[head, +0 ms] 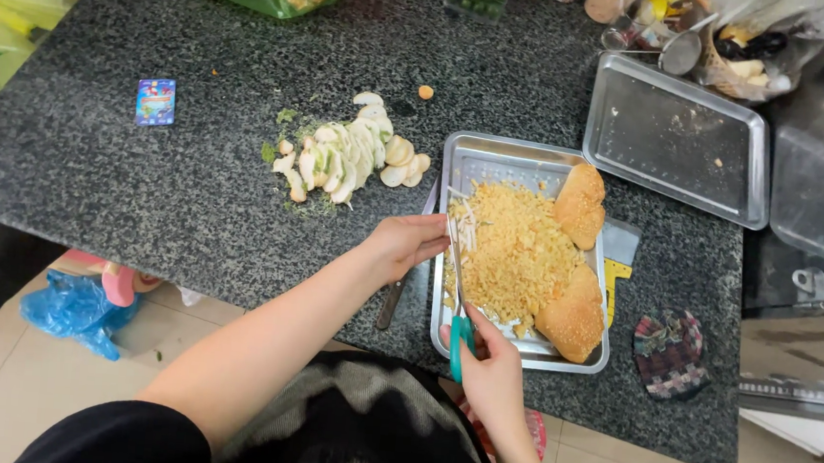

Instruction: Shredding a white vegetable into a tray of breadcrumbs and bread using a knife and scissors.

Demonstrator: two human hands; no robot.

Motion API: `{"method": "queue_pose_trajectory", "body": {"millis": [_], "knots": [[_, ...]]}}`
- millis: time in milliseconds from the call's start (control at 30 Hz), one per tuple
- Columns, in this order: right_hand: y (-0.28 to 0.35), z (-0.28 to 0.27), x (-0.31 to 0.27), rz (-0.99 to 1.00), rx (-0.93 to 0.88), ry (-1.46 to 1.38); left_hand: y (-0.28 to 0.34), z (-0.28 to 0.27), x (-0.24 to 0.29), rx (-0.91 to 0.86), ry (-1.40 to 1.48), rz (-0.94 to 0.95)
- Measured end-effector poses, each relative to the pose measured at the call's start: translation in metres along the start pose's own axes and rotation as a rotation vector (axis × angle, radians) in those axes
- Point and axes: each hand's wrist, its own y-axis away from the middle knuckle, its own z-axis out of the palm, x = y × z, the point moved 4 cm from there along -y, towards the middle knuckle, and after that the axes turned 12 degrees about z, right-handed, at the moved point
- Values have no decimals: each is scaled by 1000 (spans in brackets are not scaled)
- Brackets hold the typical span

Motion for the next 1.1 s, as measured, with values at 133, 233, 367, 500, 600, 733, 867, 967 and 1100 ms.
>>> {"method": "queue_pose_trajectory", "body": {"millis": [133,233,367,500,600,733,867,967,1100], "knots": [[-7,-1,-1,-51,-11,49,-1,-1,3,10,3,13],[-15,-1,5,-24,-15,50,-3,-3,3,25,-2,0],[-13,-1,1,-41,5,56,-4,-1,1,15,27,13],[-5,-4,-9,-14,11,94,-14,-6,-10,13,68,18],[-5,-6,-10,-28,36,134,-2,5,1,22,15,-7],[-8,-6,-3,-21,58,153,-2,4,0,48,8,-24],[-5,-2,-3,-18,31,52,2,5,1,82,-12,-44],[-1,0,-4,-2,43,79,-1,3,-4,62,18,-26],[1,4,-6,17,22,73,-6,-1,-9,70,49,-9]]}}
